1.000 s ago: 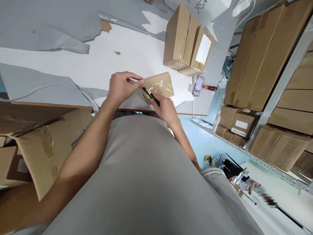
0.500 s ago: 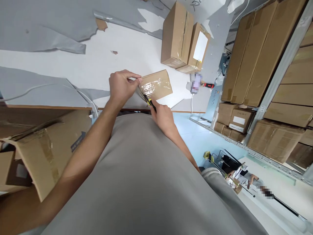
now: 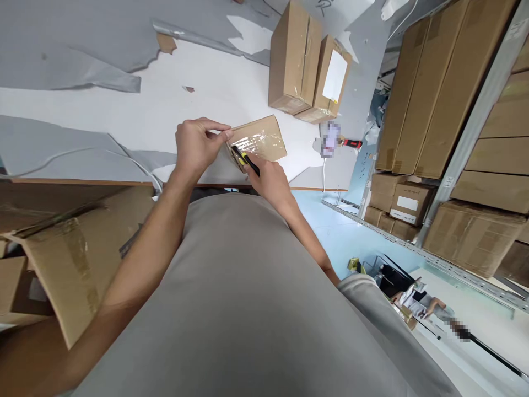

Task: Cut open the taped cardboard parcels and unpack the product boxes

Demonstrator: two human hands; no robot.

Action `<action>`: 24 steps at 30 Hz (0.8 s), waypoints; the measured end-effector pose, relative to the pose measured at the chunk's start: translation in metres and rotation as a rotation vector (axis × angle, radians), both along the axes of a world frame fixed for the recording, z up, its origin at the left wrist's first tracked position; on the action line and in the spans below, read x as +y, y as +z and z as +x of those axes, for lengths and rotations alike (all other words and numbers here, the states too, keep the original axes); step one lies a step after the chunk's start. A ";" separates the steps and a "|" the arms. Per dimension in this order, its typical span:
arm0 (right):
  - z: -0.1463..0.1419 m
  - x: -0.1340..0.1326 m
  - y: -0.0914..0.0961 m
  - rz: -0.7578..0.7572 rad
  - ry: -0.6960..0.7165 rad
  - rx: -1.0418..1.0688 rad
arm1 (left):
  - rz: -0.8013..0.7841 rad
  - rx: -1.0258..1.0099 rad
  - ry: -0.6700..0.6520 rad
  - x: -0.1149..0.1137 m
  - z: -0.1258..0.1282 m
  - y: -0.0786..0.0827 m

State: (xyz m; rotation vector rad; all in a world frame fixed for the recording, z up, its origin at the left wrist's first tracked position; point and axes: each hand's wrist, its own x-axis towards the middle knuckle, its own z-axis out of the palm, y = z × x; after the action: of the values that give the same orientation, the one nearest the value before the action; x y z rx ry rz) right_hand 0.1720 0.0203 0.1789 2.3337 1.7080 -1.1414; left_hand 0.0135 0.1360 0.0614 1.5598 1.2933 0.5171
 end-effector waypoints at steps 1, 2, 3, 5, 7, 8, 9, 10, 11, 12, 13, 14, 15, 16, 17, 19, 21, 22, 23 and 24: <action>0.000 0.003 -0.001 -0.004 0.017 0.006 | 0.001 0.011 0.008 0.000 0.001 0.001; -0.001 0.006 0.000 -0.011 0.037 0.008 | 0.001 0.019 0.017 -0.001 0.001 0.003; -0.003 0.008 0.001 -0.023 0.055 0.002 | -0.002 0.022 0.026 -0.001 0.002 0.005; -0.010 0.008 0.007 -0.075 0.082 -0.046 | -0.010 0.021 0.042 -0.001 0.003 0.007; -0.020 0.002 0.016 -0.165 0.086 -0.139 | -0.017 0.020 0.055 -0.001 0.004 0.008; -0.024 -0.002 0.021 -0.210 0.089 -0.182 | -0.018 0.020 0.059 -0.002 0.004 0.008; -0.028 -0.008 0.026 -0.246 0.098 -0.212 | -0.016 0.018 0.063 -0.002 0.004 0.007; -0.031 -0.013 0.030 -0.268 0.112 -0.225 | -0.012 0.014 0.066 -0.003 0.004 0.005; -0.032 -0.018 0.034 -0.280 0.128 -0.228 | -0.009 0.008 0.070 -0.003 0.004 0.003; -0.033 -0.021 0.036 -0.287 0.143 -0.223 | -0.005 0.003 0.074 -0.004 0.004 0.001; -0.032 -0.024 0.038 -0.287 0.158 -0.215 | -0.003 0.002 0.079 -0.005 0.004 -0.001; -0.030 -0.026 0.038 -0.282 0.172 -0.208 | 0.000 0.002 0.087 -0.005 0.004 -0.002; -0.028 -0.028 0.037 -0.274 0.186 -0.202 | 0.002 0.003 0.097 -0.006 0.004 -0.004; -0.026 -0.029 0.036 -0.267 0.199 -0.198 | 0.001 0.002 0.106 -0.006 0.003 -0.005; -0.023 -0.030 0.035 -0.260 0.210 -0.196 | -0.003 -0.003 0.114 -0.007 0.004 -0.006; -0.019 -0.031 0.034 -0.243 0.225 -0.192 | -0.012 -0.016 0.135 -0.008 0.004 -0.007; -0.016 -0.032 0.033 -0.224 0.231 -0.184 | -0.026 -0.023 0.163 -0.010 0.006 -0.005; -0.015 -0.031 0.033 -0.211 0.233 -0.179 | -0.036 -0.023 0.180 -0.011 0.007 -0.004; -0.015 -0.029 0.032 -0.201 0.234 -0.174 | -0.049 -0.019 0.198 -0.012 0.008 -0.001; -0.016 -0.026 0.031 -0.198 0.232 -0.169 | -0.062 -0.015 0.214 -0.012 0.010 0.001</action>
State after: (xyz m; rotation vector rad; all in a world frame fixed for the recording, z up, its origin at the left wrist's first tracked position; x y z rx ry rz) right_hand 0.1562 -0.0055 0.2100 1.9944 1.6686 -0.9912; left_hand 0.0230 0.1237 0.0624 1.3713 1.4603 0.6156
